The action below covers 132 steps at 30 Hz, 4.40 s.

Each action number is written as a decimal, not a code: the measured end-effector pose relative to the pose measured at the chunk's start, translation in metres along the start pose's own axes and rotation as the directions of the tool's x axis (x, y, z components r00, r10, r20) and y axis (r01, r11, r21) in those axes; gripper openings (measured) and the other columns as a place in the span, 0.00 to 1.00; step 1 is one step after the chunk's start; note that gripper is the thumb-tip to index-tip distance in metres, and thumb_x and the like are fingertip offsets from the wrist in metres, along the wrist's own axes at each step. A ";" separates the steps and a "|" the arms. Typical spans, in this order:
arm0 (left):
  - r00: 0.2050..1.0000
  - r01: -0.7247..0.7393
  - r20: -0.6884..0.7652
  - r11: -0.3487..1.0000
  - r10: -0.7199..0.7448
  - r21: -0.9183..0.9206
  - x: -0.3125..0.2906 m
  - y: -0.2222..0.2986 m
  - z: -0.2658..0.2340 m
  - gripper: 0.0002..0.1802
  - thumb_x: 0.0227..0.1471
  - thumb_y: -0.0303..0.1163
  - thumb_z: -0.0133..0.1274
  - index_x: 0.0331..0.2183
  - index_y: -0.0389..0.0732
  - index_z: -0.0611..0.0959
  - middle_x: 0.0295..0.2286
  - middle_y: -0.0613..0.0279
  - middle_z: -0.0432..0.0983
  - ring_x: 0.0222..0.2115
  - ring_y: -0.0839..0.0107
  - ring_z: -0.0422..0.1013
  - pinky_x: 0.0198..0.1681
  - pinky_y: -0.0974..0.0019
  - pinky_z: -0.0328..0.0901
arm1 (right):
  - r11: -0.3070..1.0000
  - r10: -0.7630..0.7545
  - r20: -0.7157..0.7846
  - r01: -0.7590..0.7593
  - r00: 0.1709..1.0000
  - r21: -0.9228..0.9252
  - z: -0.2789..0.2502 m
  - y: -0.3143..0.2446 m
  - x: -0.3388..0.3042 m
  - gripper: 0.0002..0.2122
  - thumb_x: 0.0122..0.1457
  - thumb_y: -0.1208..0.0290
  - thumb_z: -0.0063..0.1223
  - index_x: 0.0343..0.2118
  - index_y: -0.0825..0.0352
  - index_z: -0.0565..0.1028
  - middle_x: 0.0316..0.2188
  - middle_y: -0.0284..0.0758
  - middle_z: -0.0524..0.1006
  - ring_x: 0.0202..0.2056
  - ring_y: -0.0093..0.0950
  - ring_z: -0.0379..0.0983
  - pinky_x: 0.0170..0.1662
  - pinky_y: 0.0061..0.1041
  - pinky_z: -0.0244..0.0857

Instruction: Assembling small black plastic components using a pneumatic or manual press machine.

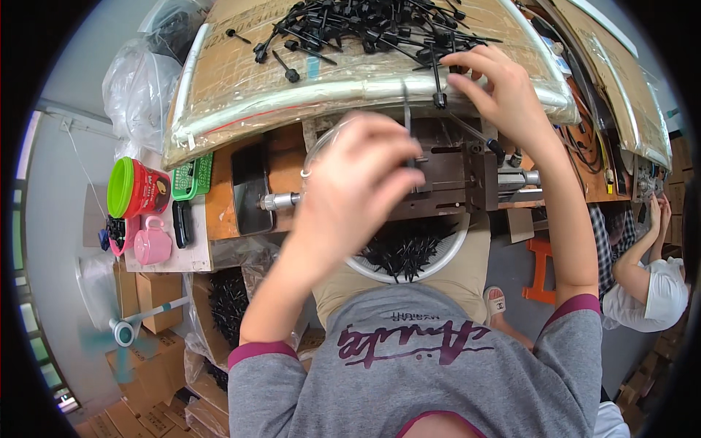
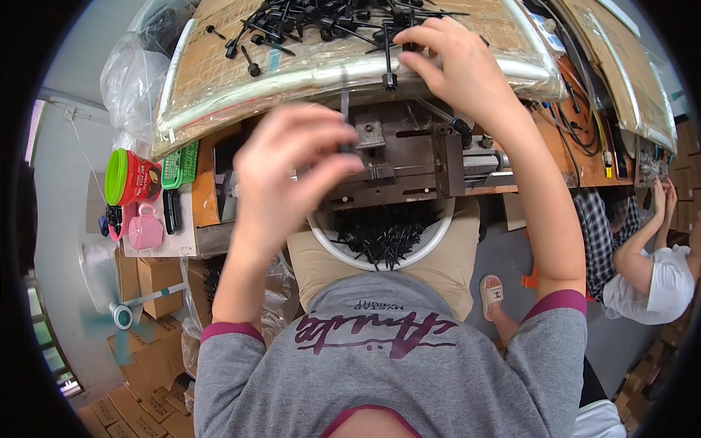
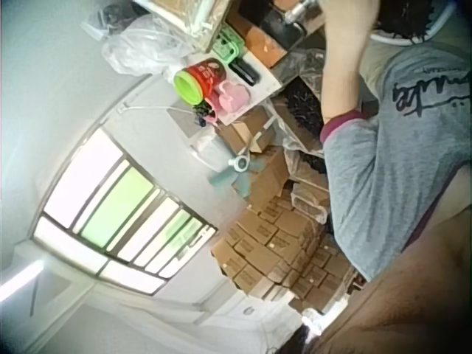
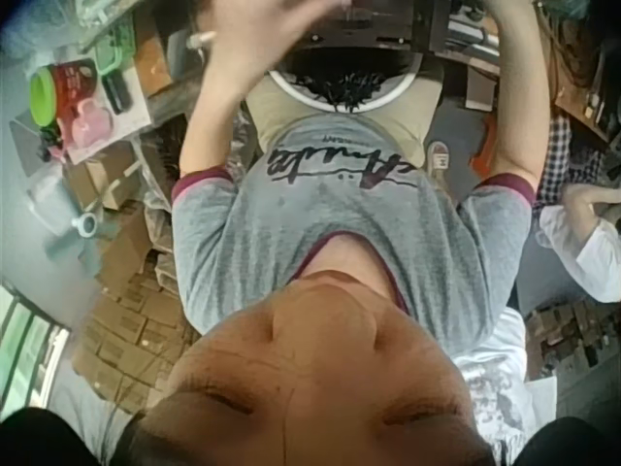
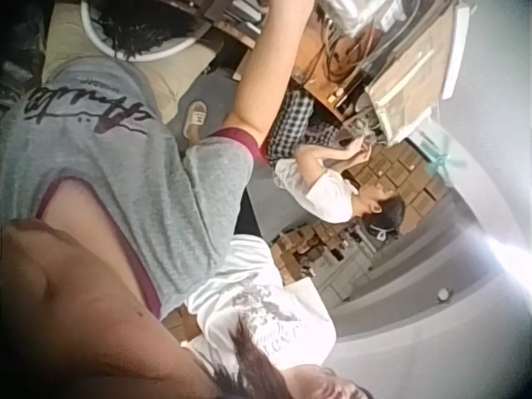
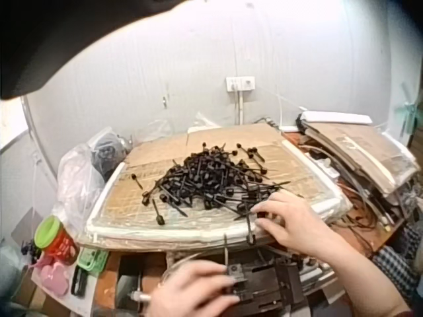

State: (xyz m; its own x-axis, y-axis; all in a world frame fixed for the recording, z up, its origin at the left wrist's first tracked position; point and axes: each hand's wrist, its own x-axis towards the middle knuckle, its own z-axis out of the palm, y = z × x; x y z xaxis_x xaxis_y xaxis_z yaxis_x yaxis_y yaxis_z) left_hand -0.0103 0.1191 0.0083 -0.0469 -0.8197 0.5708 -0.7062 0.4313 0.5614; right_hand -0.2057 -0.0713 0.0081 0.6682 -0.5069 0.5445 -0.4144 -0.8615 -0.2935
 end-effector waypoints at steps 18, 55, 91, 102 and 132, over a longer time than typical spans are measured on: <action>0.967 -0.057 0.248 0.885 -0.067 0.462 -0.081 0.010 0.066 0.16 0.40 0.33 0.68 0.35 0.40 0.85 0.50 0.51 0.79 0.21 0.69 0.76 0.27 0.68 0.69 | 0.836 0.229 -0.015 -0.189 0.973 0.515 -0.020 -0.075 -0.065 0.11 0.51 0.79 0.64 0.38 0.69 0.79 0.39 0.34 0.75 0.36 0.22 0.74 0.33 0.19 0.68; 0.993 -0.023 0.113 0.930 -0.020 0.367 -0.092 0.012 0.068 0.15 0.40 0.28 0.65 0.35 0.37 0.83 0.50 0.48 0.78 0.30 0.68 0.78 0.35 0.67 0.71 | 0.943 0.204 0.119 -0.163 0.972 -0.289 0.040 -0.033 0.080 0.12 0.49 0.66 0.61 0.35 0.69 0.79 0.38 0.45 0.79 0.44 0.43 0.76 0.47 0.39 0.71; 0.991 0.035 0.115 0.957 -0.070 0.287 -0.096 0.015 0.066 0.15 0.43 0.27 0.67 0.37 0.38 0.85 0.51 0.51 0.77 0.28 0.69 0.78 0.32 0.71 0.72 | 0.813 0.316 0.027 -0.286 0.948 0.507 -0.014 -0.074 -0.066 0.07 0.61 0.77 0.57 0.41 0.72 0.82 0.34 0.32 0.72 0.31 0.21 0.71 0.32 0.19 0.65; 0.951 -0.034 0.296 0.920 -0.090 0.391 -0.071 0.015 0.055 0.16 0.41 0.34 0.68 0.34 0.40 0.84 0.46 0.54 0.81 0.22 0.69 0.77 0.27 0.69 0.70 | 0.531 0.303 0.020 -0.186 0.953 0.826 -0.031 -0.084 -0.088 0.15 0.59 0.86 0.54 0.50 0.80 0.74 0.50 0.47 0.74 0.48 0.32 0.77 0.52 0.27 0.69; 0.969 0.246 0.059 0.950 -0.239 -0.195 0.001 0.010 -0.013 0.15 0.40 0.27 0.71 0.35 0.39 0.88 0.39 0.62 0.79 0.36 0.79 0.77 0.33 0.74 0.74 | 0.996 0.061 -0.122 -0.052 0.991 0.078 0.005 -0.057 -0.046 0.07 0.54 0.73 0.62 0.35 0.65 0.78 0.32 0.37 0.79 0.34 0.38 0.77 0.38 0.32 0.70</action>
State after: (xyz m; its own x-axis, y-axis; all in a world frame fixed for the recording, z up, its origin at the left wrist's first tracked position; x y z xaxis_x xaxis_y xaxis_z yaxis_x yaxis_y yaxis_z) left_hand -0.0083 0.1272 0.0217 0.0818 -0.9197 0.3841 -0.5446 0.2815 0.7901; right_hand -0.2095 0.0005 -0.0040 0.5614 -0.5512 0.6172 -0.3988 -0.8338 -0.3818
